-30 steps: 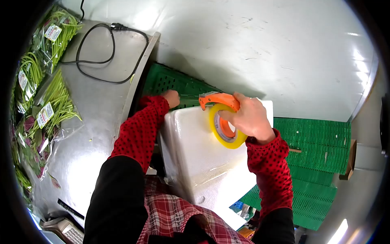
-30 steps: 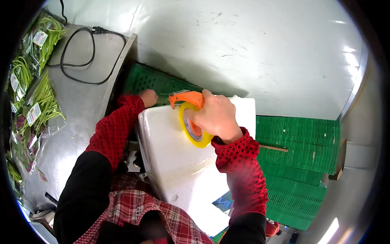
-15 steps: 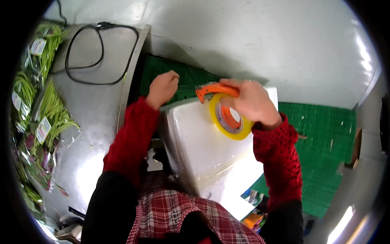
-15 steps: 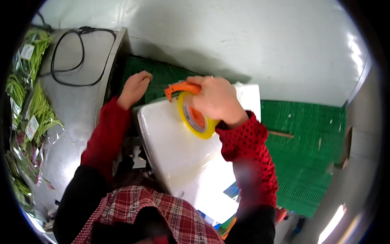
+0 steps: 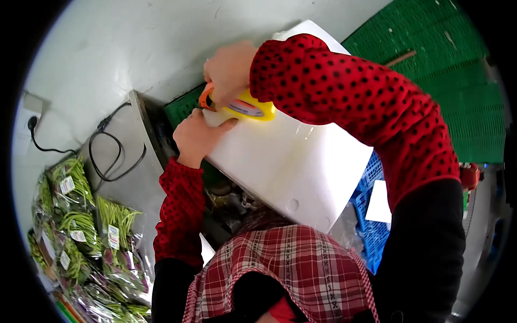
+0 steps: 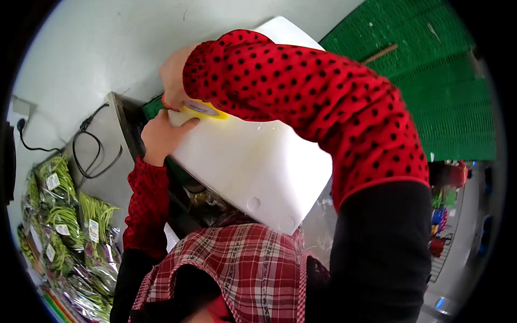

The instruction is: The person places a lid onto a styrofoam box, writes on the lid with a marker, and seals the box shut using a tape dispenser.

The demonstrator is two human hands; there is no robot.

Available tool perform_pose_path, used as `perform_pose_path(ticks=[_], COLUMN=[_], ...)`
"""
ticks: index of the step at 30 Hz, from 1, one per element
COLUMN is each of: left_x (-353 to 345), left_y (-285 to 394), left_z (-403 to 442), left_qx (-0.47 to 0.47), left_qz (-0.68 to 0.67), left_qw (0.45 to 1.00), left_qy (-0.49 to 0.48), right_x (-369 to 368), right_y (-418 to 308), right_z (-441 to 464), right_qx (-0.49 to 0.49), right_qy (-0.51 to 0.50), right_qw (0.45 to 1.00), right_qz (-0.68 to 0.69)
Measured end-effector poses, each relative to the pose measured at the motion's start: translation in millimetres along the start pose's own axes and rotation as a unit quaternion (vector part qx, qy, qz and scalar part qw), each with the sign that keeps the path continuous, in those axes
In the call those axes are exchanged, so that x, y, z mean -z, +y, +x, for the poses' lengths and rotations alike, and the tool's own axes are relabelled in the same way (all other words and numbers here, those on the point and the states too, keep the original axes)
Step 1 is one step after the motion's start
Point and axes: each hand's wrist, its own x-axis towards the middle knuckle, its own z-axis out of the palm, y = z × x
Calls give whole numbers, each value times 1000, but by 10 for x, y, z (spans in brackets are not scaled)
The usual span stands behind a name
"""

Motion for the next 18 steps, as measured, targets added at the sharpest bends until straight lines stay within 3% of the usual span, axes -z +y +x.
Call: perform_pose_path(ticks=[1,3,7,8,9,13,18], left_x=[4,7,-91,-127,-142,-105,28], left_y=[16,31,-72,-340,-421,-779,-1302], left_z=[13,13,53,152,165,349,781], left_qx=[-10,19,-10,4,-11,-37,-67], left_qz=[10,53,50,72,49,67,-27], left_qw=[1000,998,999,997,999,997,997], left_qy=[-3,1,17,5,7,24,-27], right_x=[-69,-15,-209,-269,-432,-884,-1387], right_y=[53,135,347,279,350,453,428], right_z=[-132,-616,-1538,-1529,-1749,-2425,-3150], right_qx=[11,-6,-45,-69,-42,-79,-92], right_qy=[41,39,70,30,86,121,186], right_qw=[999,998,994,992,989,979,955], right_qz=[-20,44,75,101,113,141,213])
